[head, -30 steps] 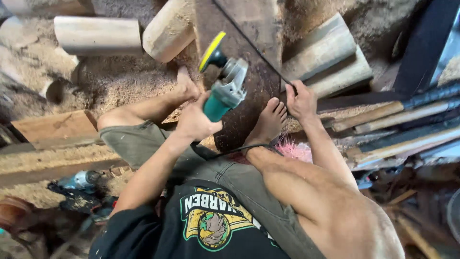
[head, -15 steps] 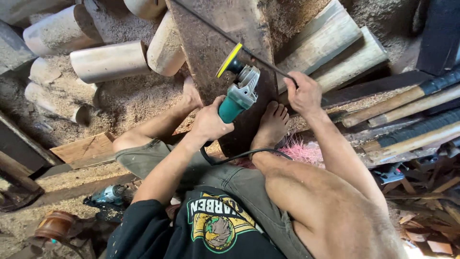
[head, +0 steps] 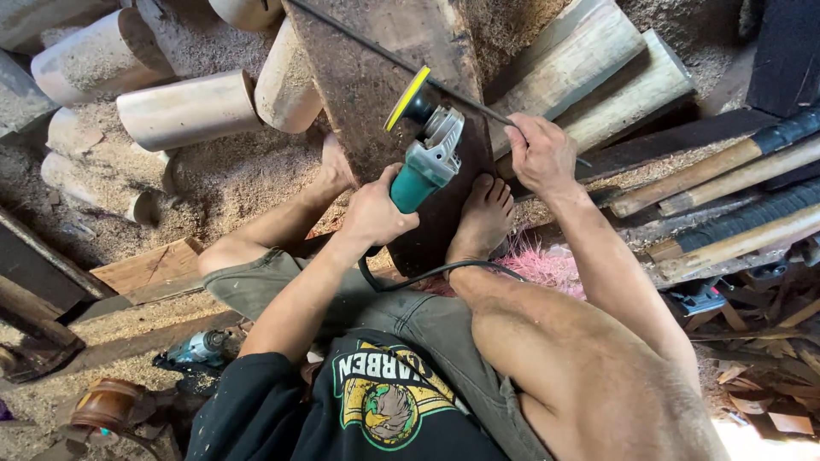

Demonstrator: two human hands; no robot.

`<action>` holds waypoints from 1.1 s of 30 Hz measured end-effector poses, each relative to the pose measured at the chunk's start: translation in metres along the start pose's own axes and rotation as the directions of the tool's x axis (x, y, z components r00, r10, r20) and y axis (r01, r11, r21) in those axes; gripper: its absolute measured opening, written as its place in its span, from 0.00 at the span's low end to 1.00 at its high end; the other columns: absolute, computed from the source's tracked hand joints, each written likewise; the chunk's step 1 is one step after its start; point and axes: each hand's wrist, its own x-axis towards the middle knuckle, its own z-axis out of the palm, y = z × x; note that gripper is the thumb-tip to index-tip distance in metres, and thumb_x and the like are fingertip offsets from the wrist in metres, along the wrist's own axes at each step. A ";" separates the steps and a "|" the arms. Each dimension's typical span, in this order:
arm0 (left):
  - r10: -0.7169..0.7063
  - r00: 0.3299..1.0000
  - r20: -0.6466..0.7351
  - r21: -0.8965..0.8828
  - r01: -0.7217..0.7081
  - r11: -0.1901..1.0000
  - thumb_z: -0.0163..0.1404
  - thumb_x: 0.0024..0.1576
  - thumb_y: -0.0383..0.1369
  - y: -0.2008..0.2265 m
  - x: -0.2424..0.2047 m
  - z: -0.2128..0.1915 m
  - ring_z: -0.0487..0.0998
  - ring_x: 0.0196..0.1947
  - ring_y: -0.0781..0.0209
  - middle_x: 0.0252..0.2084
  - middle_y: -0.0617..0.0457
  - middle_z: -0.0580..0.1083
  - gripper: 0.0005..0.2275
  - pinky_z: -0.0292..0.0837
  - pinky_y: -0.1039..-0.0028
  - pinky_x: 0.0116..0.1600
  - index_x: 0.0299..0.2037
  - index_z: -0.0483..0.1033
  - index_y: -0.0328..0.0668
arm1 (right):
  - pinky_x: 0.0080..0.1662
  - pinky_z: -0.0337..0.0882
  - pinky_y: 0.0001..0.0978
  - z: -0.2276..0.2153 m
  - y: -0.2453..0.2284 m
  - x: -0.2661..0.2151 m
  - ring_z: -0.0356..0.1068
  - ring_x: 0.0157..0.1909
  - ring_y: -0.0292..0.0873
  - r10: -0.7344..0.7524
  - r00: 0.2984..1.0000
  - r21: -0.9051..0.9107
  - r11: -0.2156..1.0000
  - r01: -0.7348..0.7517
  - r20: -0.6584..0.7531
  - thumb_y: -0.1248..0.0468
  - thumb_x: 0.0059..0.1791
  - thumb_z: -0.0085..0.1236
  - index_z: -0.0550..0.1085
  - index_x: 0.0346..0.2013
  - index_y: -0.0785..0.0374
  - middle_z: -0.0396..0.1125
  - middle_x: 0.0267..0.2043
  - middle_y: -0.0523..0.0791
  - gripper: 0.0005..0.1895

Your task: Grinding and polishing a T-shaped metal rod using an angle grinder and a bench grinder.

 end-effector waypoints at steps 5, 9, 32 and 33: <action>0.012 1.000 -0.003 -0.024 -0.012 1.000 0.58 0.40 0.38 -0.003 0.005 0.001 0.81 0.44 0.35 0.41 0.31 0.78 0.37 0.75 0.56 0.53 0.65 0.64 0.44 | 0.41 0.74 0.46 0.003 0.004 -0.001 0.75 0.41 0.55 -0.026 0.999 -0.026 0.999 0.026 -0.022 0.60 0.58 0.59 0.77 0.49 0.60 0.74 0.42 0.49 0.08; -0.004 1.000 -0.008 -0.009 0.004 1.000 0.59 0.39 0.39 -0.001 0.007 0.000 0.81 0.44 0.35 0.40 0.32 0.79 0.37 0.75 0.56 0.53 0.65 0.65 0.45 | 0.40 0.73 0.46 0.002 0.002 -0.001 0.75 0.40 0.55 -0.021 1.000 -0.022 1.000 0.020 -0.016 0.61 0.58 0.59 0.76 0.49 0.61 0.74 0.41 0.49 0.08; 0.032 0.999 0.014 -0.054 -0.031 0.998 0.57 0.39 0.37 0.006 0.006 -0.003 0.81 0.45 0.35 0.41 0.33 0.79 0.38 0.75 0.57 0.54 0.65 0.64 0.44 | 0.36 0.73 0.44 0.004 0.010 -0.001 0.75 0.36 0.52 0.010 0.999 -0.028 1.000 -0.009 0.032 0.59 0.59 0.57 0.77 0.49 0.61 0.75 0.38 0.49 0.10; 0.032 0.999 0.015 -0.054 -0.031 0.998 0.57 0.39 0.37 0.006 0.006 -0.003 0.81 0.45 0.35 0.41 0.33 0.79 0.38 0.75 0.57 0.54 0.65 0.64 0.44 | 0.36 0.73 0.44 0.004 0.010 -0.001 0.75 0.36 0.52 0.011 0.999 -0.029 1.000 -0.010 0.032 0.59 0.59 0.57 0.77 0.49 0.61 0.75 0.38 0.49 0.10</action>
